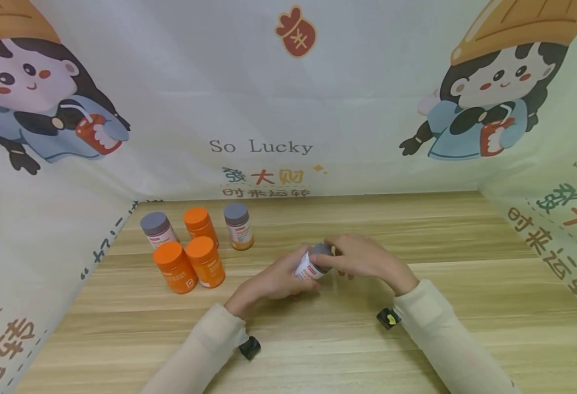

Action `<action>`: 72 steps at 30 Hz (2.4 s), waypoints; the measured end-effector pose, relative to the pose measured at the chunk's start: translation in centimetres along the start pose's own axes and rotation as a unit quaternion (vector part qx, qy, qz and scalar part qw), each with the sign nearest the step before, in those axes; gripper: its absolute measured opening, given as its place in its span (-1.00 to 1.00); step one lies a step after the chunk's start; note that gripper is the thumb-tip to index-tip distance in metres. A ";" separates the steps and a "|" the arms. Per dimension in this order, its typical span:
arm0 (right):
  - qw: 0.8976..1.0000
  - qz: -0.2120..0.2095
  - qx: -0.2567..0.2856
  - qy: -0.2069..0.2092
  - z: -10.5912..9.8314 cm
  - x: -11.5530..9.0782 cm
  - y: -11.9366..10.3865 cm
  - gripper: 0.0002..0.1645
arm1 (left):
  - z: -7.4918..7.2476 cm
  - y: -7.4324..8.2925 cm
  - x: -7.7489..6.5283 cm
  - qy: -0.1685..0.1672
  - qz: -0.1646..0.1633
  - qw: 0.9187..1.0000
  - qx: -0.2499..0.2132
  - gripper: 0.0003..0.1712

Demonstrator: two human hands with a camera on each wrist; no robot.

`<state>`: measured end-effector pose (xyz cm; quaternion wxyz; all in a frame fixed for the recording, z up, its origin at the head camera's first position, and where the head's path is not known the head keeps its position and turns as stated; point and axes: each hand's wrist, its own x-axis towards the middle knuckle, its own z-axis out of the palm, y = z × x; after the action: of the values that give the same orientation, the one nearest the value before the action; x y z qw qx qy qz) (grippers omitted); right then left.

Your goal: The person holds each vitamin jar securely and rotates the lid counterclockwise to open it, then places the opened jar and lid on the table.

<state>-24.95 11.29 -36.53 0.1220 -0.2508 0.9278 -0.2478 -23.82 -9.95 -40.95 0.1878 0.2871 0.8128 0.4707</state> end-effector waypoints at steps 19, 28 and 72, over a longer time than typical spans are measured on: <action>0.999 -0.008 -0.029 0.011 -0.3 -0.2 0.2 -0.36 | 0.0 0.1 0.1 0.003 0.004 1.000 0.007 -0.44; 1.000 0.001 -0.017 0.009 -0.4 -0.2 -0.1 -0.38 | 0.1 0.1 0.0 0.005 -0.003 1.000 -0.010 -0.39; 1.000 -0.002 -0.014 0.008 -1.2 -0.8 -0.3 -0.42 | 0.2 0.2 0.0 0.011 -0.012 1.000 -0.003 -0.43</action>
<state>-24.60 11.96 -35.28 0.1101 -0.2523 0.9317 -0.2369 -23.62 -9.71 -40.89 0.1856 0.2722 0.8166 0.4741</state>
